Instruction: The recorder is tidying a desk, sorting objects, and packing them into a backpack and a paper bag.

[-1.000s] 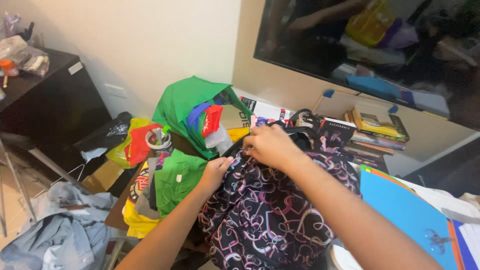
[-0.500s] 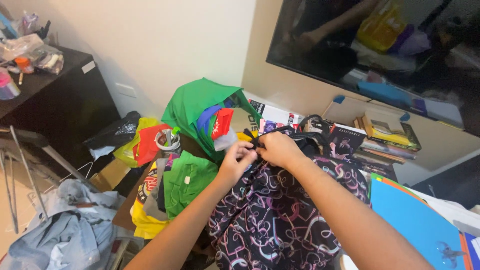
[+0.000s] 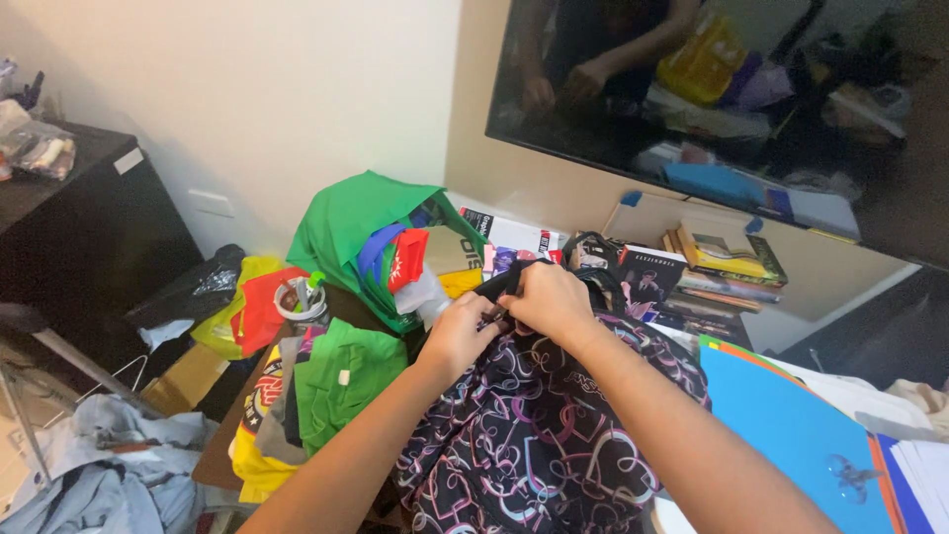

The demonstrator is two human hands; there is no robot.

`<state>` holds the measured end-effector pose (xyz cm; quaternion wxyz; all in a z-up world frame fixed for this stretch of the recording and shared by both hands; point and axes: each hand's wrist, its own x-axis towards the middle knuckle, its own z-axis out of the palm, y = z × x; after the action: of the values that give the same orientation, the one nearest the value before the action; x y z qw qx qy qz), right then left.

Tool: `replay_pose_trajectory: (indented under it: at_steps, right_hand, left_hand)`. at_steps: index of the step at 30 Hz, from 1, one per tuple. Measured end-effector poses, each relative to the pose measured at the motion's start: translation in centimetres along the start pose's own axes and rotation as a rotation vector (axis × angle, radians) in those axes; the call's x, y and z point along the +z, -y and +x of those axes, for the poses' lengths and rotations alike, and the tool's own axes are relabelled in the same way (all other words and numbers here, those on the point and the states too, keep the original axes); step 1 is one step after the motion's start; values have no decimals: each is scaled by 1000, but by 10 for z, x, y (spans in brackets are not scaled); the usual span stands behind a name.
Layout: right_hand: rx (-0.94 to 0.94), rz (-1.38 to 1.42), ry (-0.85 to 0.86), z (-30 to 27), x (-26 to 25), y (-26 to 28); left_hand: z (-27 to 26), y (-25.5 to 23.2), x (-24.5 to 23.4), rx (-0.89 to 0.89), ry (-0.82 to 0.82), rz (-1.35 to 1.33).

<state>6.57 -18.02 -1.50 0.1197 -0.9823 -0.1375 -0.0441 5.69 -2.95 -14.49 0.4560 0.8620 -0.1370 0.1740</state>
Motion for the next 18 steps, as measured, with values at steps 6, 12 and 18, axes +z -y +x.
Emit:
replay_pose_trajectory:
  at_steps: [6,12,18]
  right_hand:
    - [40,-38,34,17,6,-22]
    - [109,28,59,39,6,-40]
    - [282,-29,-47,62,-32,-136]
  left_hand:
    - [-1,-13,-10,-17,-20,0]
    - [5,-11,-20,-3,-32,-54]
    - [1,30,-29,-100,-37,-158]
